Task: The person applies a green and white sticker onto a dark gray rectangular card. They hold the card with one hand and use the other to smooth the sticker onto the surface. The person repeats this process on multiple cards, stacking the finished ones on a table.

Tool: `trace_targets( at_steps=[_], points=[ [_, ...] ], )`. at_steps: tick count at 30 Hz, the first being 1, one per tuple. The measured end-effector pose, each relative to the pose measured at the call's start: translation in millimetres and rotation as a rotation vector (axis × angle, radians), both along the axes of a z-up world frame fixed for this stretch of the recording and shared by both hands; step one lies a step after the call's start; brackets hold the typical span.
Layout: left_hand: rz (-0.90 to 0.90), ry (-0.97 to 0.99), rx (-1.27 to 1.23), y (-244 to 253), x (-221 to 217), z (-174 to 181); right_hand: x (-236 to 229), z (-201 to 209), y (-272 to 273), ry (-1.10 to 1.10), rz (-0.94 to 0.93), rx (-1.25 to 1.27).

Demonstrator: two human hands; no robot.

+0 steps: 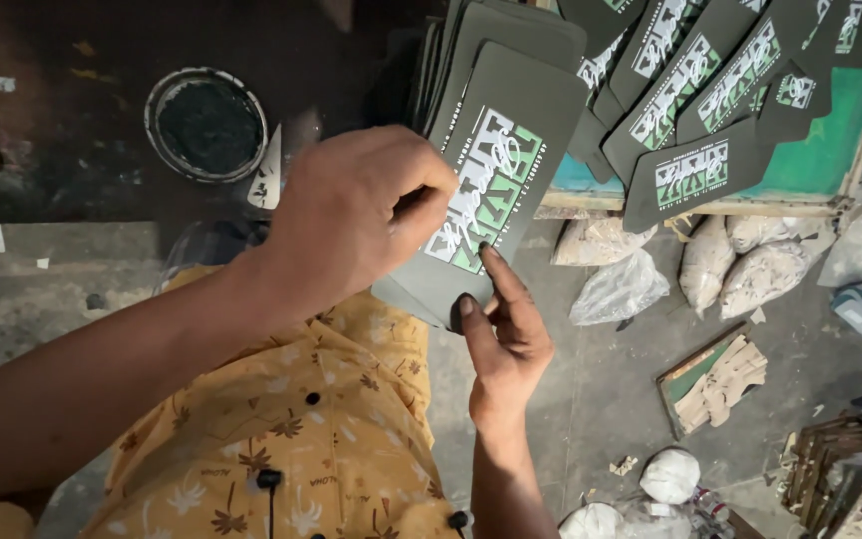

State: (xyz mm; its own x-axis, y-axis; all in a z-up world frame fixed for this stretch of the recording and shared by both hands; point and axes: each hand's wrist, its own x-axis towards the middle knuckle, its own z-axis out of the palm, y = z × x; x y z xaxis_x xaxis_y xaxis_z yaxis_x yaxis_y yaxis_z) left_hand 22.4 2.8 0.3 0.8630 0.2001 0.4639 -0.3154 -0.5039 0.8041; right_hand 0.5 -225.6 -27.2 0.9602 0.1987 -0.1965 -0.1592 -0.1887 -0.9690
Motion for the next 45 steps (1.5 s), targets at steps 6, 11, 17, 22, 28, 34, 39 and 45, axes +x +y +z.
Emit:
trace_targets(
  at_steps=[6, 11, 17, 22, 28, 34, 39, 45],
  points=[
    [0.002, 0.014, -0.031, -0.3, 2.1, 0.0, 0.4, -0.1, 0.0, 0.003, -0.008, -0.003],
    [-0.012, -0.029, 0.017, 0.2, 0.8, -1.3, 0.2, 0.8, 1.3, -0.005, -0.009, -0.011],
    [0.001, -0.001, -0.010, 0.2, 2.0, -1.4, 0.1, 0.1, 0.9, 0.009, -0.004, 0.007],
    [-0.010, -0.043, 0.058, 0.4, -0.1, -3.7, 0.2, 0.8, 0.7, -0.006, -0.007, -0.001],
    [-0.024, 0.000, 0.011, 2.4, 1.7, -3.6, 0.0, 0.5, 0.5, 0.004, -0.003, 0.016],
    [-0.029, -0.036, 0.070, 2.9, -1.8, -2.0, 1.2, 3.5, 3.2, 0.015, -0.015, 0.012],
    [-0.041, -0.004, 0.042, 4.4, 0.5, -2.0, 0.7, 0.6, 1.7, 0.009, -0.014, 0.005],
    [-0.034, 0.016, 0.025, 5.8, -0.2, -1.9, 1.2, 3.7, 3.8, 0.015, -0.014, 0.019]
  ],
)
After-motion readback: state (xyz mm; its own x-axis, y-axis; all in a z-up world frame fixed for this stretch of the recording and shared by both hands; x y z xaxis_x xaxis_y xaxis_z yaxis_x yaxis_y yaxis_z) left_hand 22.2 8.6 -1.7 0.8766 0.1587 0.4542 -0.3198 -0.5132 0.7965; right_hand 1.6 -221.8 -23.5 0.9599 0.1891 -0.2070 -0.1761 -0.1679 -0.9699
